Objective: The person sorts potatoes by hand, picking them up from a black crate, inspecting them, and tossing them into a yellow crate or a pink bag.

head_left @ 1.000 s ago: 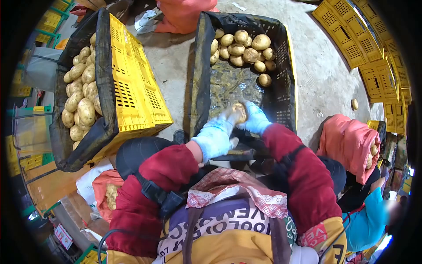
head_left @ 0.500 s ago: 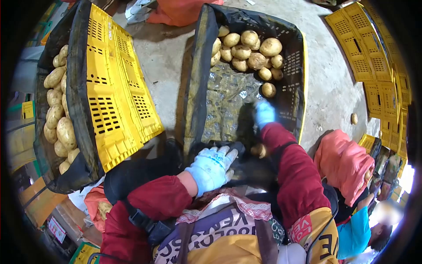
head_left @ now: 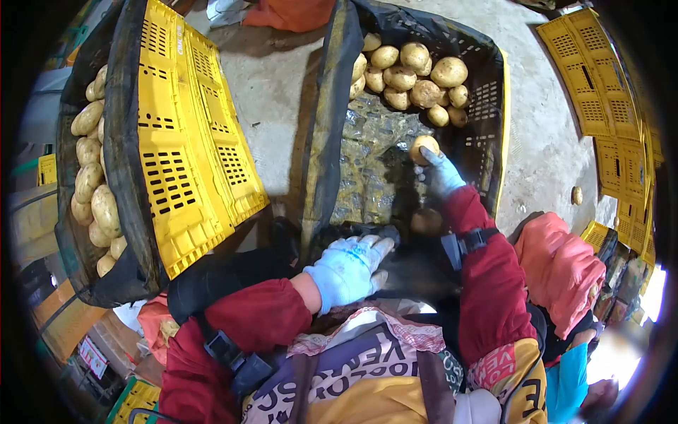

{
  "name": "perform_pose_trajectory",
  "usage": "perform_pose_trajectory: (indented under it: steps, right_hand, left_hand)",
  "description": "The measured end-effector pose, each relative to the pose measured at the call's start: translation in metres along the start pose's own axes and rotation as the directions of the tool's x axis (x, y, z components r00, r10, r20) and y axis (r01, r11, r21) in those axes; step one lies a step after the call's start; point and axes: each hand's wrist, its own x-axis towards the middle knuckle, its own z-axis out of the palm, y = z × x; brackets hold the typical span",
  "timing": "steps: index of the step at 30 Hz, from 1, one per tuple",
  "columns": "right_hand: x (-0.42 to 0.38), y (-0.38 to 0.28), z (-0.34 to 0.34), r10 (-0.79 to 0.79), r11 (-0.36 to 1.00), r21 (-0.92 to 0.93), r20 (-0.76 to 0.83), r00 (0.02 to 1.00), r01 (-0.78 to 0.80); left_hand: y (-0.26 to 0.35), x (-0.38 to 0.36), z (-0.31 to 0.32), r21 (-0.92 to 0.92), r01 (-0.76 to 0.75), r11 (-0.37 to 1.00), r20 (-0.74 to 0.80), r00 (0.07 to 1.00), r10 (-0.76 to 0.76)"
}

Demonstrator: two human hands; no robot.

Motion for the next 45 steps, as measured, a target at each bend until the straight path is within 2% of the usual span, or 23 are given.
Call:
perform_pose_trajectory:
  steps: [2,3,5,7,8,9,11,14,18,20,25,27,28,30,31,33,35,38,40,41,43,44,45]
  right_hand:
    - [-0.037,-0.001,0.029,-0.011,0.998,0.059,0.145,0.989,0.002]
    - [-0.054,-0.002,0.043,-0.058,0.998,0.029,0.192,0.98,0.054]
    - [-0.088,-0.007,0.059,-0.016,0.999,-0.028,0.325,0.946,0.027]
    - [-0.129,-0.009,0.085,-0.075,0.988,-0.097,0.349,0.934,0.116]
    - [-0.147,-0.011,0.093,-0.081,0.986,-0.11,0.368,0.926,0.129]
    - [-0.159,-0.007,0.098,-0.091,0.984,-0.108,0.371,0.924,0.141]
    - [-0.179,0.002,0.107,-0.275,0.932,-0.116,0.387,0.88,0.342]
    - [-0.203,0.009,0.105,-0.281,0.943,-0.066,0.367,0.887,0.327]
    - [-0.233,0.024,0.114,-0.248,0.969,0.053,0.277,0.928,0.243]
    - [-0.239,0.034,0.115,-0.228,0.973,0.093,0.219,0.949,0.213]
    - [-0.248,0.044,0.116,-0.225,0.968,0.167,0.23,0.947,0.189]
    - [-0.251,0.043,0.117,-0.418,0.908,0.128,0.25,0.873,0.398]
    - [-0.251,0.043,0.117,-0.42,0.907,0.133,0.256,0.87,0.399]
    - [-0.248,0.046,0.117,-0.655,0.664,-0.15,0.356,0.667,0.733]
    - [-0.249,0.047,0.118,-0.655,0.665,-0.144,0.359,0.665,0.733]
    - [-0.253,0.044,0.122,-0.617,0.724,-0.096,0.353,0.704,0.683]
    - [-0.252,0.044,0.121,-0.591,0.738,-0.122,0.359,0.722,0.664]
    - [-0.247,0.045,0.119,-0.575,0.764,-0.102,0.338,0.745,0.637]
    - [-0.243,0.046,0.119,-0.576,0.745,-0.165,0.331,0.748,0.646]
    - [-0.238,0.047,0.117,-0.572,0.748,-0.166,0.329,0.751,0.643]
    - [-0.226,0.049,0.114,-0.597,0.659,-0.296,0.353,0.72,0.691]
    - [-0.221,0.046,0.117,-0.588,0.666,-0.302,0.351,0.729,0.682]
    - [-0.214,0.042,0.122,-0.584,0.599,-0.395,0.38,0.717,0.697]
  left_hand:
    - [0.002,0.004,0.0,-0.146,-0.003,0.989,-0.063,0.998,-0.007]
    - [-0.011,0.009,0.022,-0.229,-0.131,0.965,-0.288,0.956,0.062]
    - [0.001,0.017,0.011,-0.772,-0.074,0.631,-0.241,0.953,-0.183]
    - [-0.004,0.021,0.004,-0.916,-0.115,0.383,-0.223,0.943,-0.249]
    - [-0.007,0.018,-0.003,-0.972,-0.172,0.161,-0.197,0.968,-0.156]
    - [-0.003,0.016,-0.007,-0.979,-0.176,0.105,-0.19,0.972,-0.137]
    - [0.002,0.011,-0.007,-0.978,-0.201,0.054,-0.207,0.967,-0.149]
    - [0.007,0.001,-0.009,-0.957,-0.174,0.23,-0.202,0.974,-0.103]
    - [0.015,-0.012,-0.01,-0.97,-0.11,0.215,-0.106,0.994,0.028]
    - [0.026,-0.023,-0.012,-0.87,-0.203,0.45,-0.224,0.974,0.005]
    - [0.028,-0.03,-0.015,-0.89,-0.132,0.437,-0.143,0.99,0.007]
    - [0.028,-0.032,-0.015,-0.88,-0.115,0.462,-0.116,0.993,0.026]
    - [0.029,-0.035,-0.013,-0.902,-0.122,0.415,-0.101,0.992,0.073]
    - [0.031,-0.042,-0.01,-0.948,-0.121,0.293,-0.081,0.986,0.145]
    - [0.029,-0.041,-0.009,-0.947,-0.121,0.297,-0.082,0.987,0.139]
    - [0.027,-0.037,-0.004,-0.796,-0.377,0.474,-0.319,0.926,0.202]
    - [0.025,-0.034,-0.001,-0.842,-0.354,0.406,-0.289,0.933,0.215]
    - [0.022,-0.028,0.006,-0.737,-0.41,0.537,-0.348,0.912,0.218]
    - [0.018,-0.025,0.012,-0.513,-0.469,0.719,-0.468,0.855,0.223]
    - [0.019,-0.025,0.011,-0.517,-0.466,0.718,-0.467,0.857,0.22]
    - [0.021,-0.027,0.01,-0.259,-0.406,0.877,-0.531,0.818,0.222]
    - [0.018,-0.024,0.012,-0.271,-0.403,0.874,-0.53,0.82,0.214]
    - [0.014,-0.019,0.014,-0.13,-0.419,0.899,-0.58,0.767,0.274]
